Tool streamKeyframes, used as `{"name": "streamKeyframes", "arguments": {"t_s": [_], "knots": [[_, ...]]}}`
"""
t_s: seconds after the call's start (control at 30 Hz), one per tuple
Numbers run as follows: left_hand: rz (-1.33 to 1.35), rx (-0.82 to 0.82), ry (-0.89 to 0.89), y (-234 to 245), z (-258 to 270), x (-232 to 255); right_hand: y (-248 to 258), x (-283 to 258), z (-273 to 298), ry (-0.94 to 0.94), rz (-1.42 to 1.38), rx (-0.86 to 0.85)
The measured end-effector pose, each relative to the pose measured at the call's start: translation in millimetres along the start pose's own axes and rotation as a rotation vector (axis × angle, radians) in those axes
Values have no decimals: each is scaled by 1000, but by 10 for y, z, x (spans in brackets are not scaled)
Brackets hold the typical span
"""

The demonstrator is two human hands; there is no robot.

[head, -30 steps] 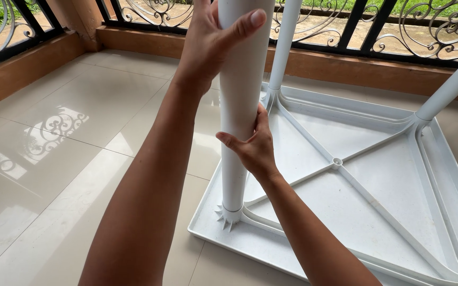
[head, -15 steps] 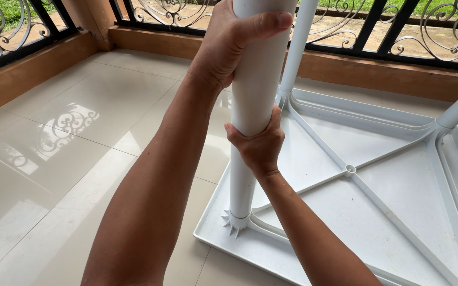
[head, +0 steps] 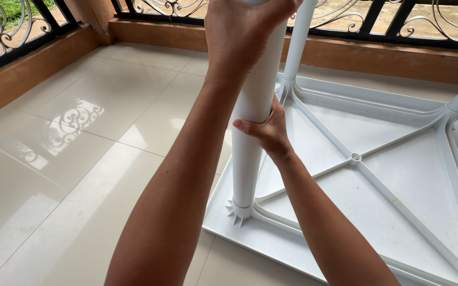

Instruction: The person flips a white plastic table upside down and removes two of its legs by hand. The table remains inverted with two legs detached and placed on the floor.

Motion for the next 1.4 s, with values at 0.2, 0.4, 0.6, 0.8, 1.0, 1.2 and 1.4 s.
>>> {"name": "streamKeyframes", "arguments": {"t_s": [0.2,0.4,0.6,0.8,1.0,1.2,1.4], "knots": [[356,-252,121,228,262,-259,-469,25,496,248,638,476],[298,-203,196,170,459,-384,-395,235,486,121,663,512],[109,-3,248,115,564,-82,-284,295,489,168,543,366],[-145,270,277,-65,733,75,-60,397,378,91,225,112],[-134,197,207,-53,764,-14,-104,246,319,-136,-8,59],[225,-380,73,306,307,-202,-402,-52,437,199,677,463],[333,-331,224,153,143,-341,-393,-17,311,202,720,553]]}}
Point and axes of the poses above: each hand's wrist, its own z-axis away from the middle knuckle, its own y-axis out of the back of the hand, x = y × z, the point moved 3 cm from there along -z, towards the middle knuckle
